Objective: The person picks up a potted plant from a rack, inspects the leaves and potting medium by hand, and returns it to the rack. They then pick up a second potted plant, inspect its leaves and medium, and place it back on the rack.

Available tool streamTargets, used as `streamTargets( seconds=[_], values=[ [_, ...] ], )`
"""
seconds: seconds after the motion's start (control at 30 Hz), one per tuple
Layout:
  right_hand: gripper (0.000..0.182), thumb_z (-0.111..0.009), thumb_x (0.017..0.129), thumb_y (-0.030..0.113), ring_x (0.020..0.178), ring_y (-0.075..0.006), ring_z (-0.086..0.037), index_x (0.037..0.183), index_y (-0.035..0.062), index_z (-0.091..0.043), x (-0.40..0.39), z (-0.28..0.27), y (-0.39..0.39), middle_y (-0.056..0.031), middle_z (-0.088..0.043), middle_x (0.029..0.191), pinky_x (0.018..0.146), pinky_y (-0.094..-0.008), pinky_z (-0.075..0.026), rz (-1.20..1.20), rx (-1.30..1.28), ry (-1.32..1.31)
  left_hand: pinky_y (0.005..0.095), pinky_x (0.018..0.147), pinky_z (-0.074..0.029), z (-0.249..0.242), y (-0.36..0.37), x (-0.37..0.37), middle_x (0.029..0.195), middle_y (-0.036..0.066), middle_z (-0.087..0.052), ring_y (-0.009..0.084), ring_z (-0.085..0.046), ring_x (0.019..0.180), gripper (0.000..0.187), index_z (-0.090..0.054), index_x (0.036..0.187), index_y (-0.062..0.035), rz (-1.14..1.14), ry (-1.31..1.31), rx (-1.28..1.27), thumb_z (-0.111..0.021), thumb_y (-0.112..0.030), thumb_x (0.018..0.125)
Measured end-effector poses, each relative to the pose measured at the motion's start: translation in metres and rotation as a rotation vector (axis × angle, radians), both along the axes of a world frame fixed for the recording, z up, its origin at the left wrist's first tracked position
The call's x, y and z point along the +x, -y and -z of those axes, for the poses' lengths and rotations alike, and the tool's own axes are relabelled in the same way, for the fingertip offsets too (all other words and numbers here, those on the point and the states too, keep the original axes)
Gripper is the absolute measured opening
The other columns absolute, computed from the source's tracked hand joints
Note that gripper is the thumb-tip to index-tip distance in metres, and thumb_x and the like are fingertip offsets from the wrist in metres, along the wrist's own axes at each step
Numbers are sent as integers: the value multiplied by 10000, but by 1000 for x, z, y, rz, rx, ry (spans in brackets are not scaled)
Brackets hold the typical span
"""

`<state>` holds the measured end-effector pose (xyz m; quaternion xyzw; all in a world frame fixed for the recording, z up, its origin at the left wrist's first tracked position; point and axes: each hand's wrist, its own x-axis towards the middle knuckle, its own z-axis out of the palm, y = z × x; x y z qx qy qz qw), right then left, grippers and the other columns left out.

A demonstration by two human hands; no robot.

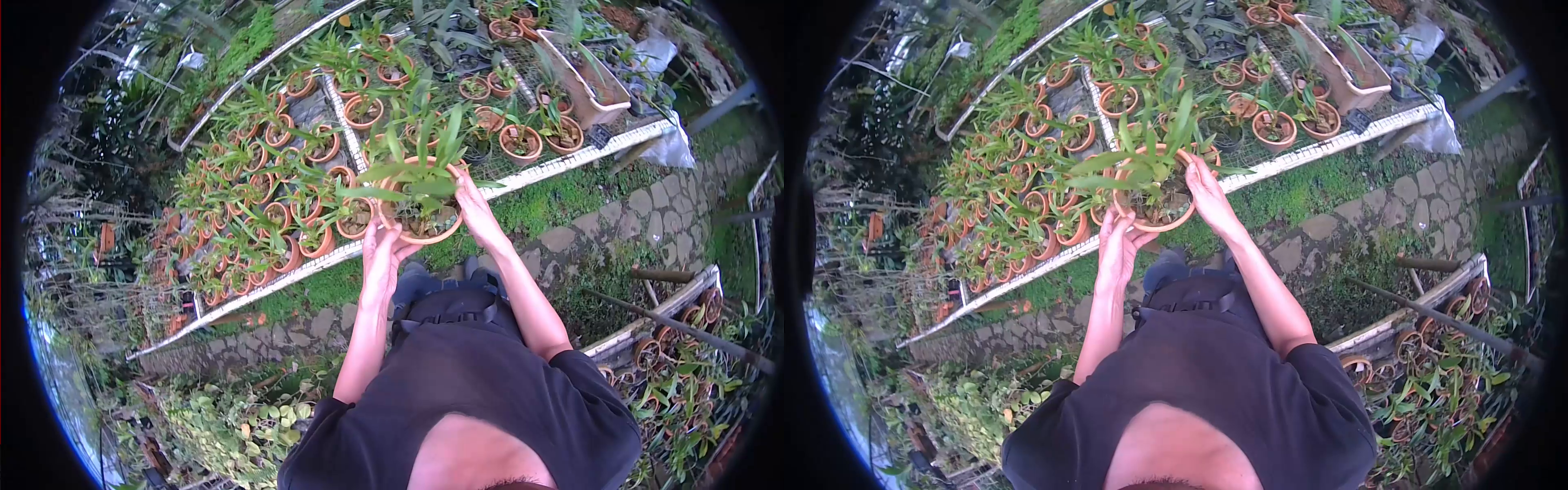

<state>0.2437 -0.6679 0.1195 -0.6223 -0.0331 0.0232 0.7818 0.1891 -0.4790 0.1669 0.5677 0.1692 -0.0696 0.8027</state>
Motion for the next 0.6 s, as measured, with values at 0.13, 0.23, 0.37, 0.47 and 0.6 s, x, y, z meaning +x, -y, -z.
streamTargets(
  seconds=[0.13,0.23,0.37,0.47,0.6],
  values=[
    [533,-352,1080,412,1318,-183,-399,1470,52,-387,-21,-13,18,-110,-482,1390,1124,-349,-284,59,100,-85,447,908,-555,13,19,1,1381,111,-463,243,-563,1220,593,-302,1479,-152,165,23,60,-473,-483,1018],
    [535,-346,1081,414,1310,-177,-401,1474,53,-383,-32,-23,26,-116,-485,1377,1123,-341,-282,52,54,-92,489,986,-515,27,30,1,1537,157,-328,288,-493,1320,769,-112,1559,-146,248,5,-78,-375,-605,1001],
    [522,-356,1080,401,1306,-185,-422,1470,54,-376,-43,-29,37,-128,-490,1387,1107,-347,-311,12,-2,-191,456,1023,-496,22,38,-4,1468,145,-432,262,-518,1294,719,-267,1504,-70,204,65,-138,-389,-578,1010],
    [508,-394,1073,381,1274,-215,-488,1466,59,-375,-45,-23,42,-145,-518,1365,1072,-360,-365,33,-173,-56,452,1024,-496,16,39,-4,1459,134,-443,256,-527,1282,706,-278,1495,-64,199,53,-144,-387,-569,1014],
    [353,-563,984,100,1017,-278,-664,1323,21,-501,-43,-40,54,-140,-594,1230,824,-390,-550,202,-378,224,437,1029,-494,30,45,3,1465,130,-431,246,-518,1291,702,-257,1508,-66,111,137,-14,-390,-554,1020]
  ],
)
